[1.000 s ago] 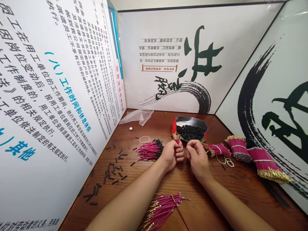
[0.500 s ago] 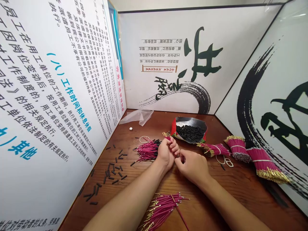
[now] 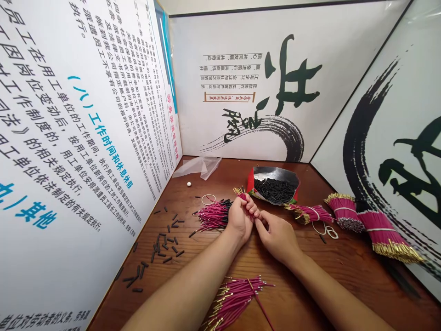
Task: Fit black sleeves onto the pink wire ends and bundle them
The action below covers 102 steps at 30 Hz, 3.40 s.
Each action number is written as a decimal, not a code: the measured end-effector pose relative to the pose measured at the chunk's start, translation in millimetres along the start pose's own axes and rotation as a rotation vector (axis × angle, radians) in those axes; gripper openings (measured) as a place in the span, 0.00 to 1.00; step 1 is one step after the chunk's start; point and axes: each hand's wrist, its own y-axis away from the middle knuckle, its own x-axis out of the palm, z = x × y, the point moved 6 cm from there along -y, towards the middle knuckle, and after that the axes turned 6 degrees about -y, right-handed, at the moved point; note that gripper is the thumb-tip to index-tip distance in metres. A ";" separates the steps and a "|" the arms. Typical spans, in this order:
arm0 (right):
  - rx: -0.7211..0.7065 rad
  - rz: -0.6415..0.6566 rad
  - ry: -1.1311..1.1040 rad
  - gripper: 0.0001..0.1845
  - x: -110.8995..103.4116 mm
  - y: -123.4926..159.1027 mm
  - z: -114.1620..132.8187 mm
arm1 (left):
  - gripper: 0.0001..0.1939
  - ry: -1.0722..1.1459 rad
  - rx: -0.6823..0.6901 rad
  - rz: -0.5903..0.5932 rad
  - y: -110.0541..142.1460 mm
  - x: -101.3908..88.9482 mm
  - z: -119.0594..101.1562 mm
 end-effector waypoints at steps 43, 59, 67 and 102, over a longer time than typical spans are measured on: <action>-0.327 -0.365 -0.257 0.09 -59.7 -32.8 20.3 | 0.14 -0.471 -0.019 0.103 0.3 0.1 13.7; -0.212 -0.438 -0.567 0.10 -28.2 -28.6 -12.9 | 0.20 -0.459 0.041 0.043 1.8 4.0 7.5; -0.285 -0.453 -0.468 0.12 -33.8 -25.2 -2.6 | 0.22 -0.458 0.049 0.026 1.3 3.2 6.3; -0.263 -0.382 -0.427 0.15 -28.5 -26.2 -5.3 | 0.07 -0.392 -0.127 0.164 -0.7 3.0 11.2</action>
